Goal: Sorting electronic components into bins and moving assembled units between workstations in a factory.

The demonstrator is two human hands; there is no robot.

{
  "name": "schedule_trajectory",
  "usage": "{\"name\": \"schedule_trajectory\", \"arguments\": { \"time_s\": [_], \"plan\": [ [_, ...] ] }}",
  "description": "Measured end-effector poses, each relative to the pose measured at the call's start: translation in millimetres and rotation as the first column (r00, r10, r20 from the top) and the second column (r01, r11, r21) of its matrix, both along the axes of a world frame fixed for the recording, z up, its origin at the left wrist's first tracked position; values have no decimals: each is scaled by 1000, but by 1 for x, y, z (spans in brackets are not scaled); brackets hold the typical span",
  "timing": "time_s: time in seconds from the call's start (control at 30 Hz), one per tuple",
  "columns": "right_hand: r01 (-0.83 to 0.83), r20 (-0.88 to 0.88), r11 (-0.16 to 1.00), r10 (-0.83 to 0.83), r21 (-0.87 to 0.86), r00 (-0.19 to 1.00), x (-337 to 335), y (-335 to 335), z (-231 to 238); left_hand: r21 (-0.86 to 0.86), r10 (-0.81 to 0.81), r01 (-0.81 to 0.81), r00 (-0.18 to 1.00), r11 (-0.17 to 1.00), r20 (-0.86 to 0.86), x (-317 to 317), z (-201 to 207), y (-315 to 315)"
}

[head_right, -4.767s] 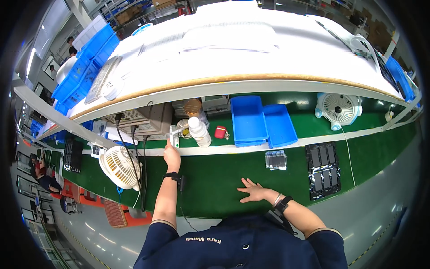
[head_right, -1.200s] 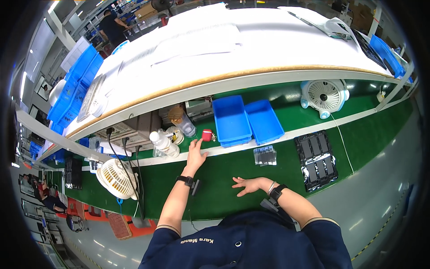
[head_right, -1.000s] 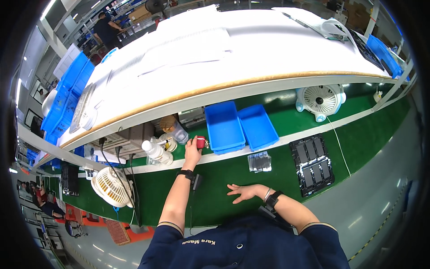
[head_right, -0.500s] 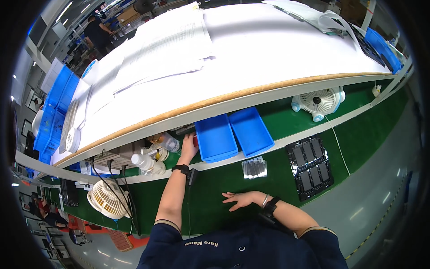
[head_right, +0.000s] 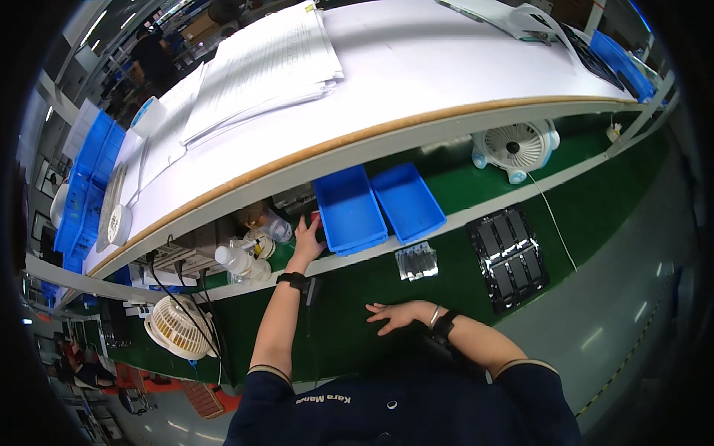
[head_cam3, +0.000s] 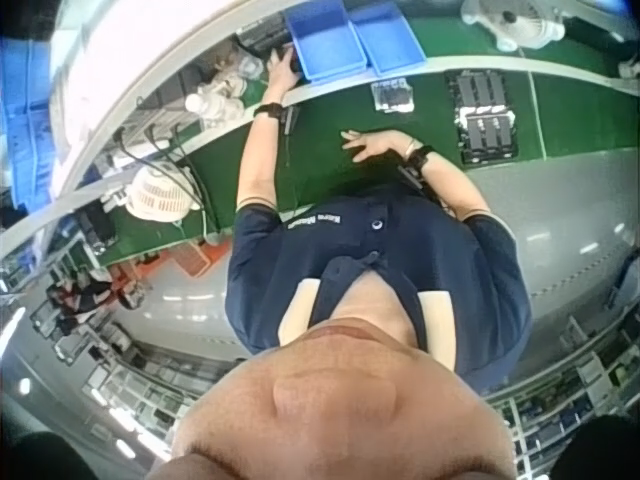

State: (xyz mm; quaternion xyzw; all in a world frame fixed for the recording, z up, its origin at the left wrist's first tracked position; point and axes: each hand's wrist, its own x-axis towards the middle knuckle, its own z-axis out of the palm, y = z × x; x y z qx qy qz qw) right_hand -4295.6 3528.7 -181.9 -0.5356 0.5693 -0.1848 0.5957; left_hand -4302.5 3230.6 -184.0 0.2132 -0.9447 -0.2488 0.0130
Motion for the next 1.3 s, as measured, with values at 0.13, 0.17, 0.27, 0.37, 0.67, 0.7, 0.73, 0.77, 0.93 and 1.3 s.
{"name": "schedule_trajectory", "arguments": {
  "time_s": [0.13,0.17,0.27,0.37,0.67,0.7,0.73,0.77,0.93,1.3],
  "plan": [
    [14,-24,1000,-14,-5,1000,5,0,-5,69,-145,143,989,987,21,52,22,18],
    [35,-36,999,-35,5,999,6,0,-2,124,-179,175,984,977,22,69,28,26],
    [62,-87,998,-61,5,994,13,2,-2,348,-304,278,953,895,20,125,36,49],
    [157,-182,985,-167,-68,969,31,10,-4,569,-415,265,897,779,151,186,51,78],
    [437,-543,785,-619,-438,568,79,108,5,491,-249,121,946,863,205,317,54,103],
    [477,-546,755,-655,-450,522,84,118,5,427,-214,131,965,895,153,329,48,105],
    [473,-547,757,-653,-451,523,91,127,5,396,-259,178,952,901,162,340,42,111],
    [527,-553,719,-690,-453,467,98,136,6,392,-276,181,940,902,201,350,39,120],
    [629,-565,601,-771,-493,294,126,156,6,354,-316,231,927,906,203,380,32,140],
    [691,-522,449,-844,-566,121,37,132,0,371,-302,208,928,905,217,384,27,138]
  ]
}}
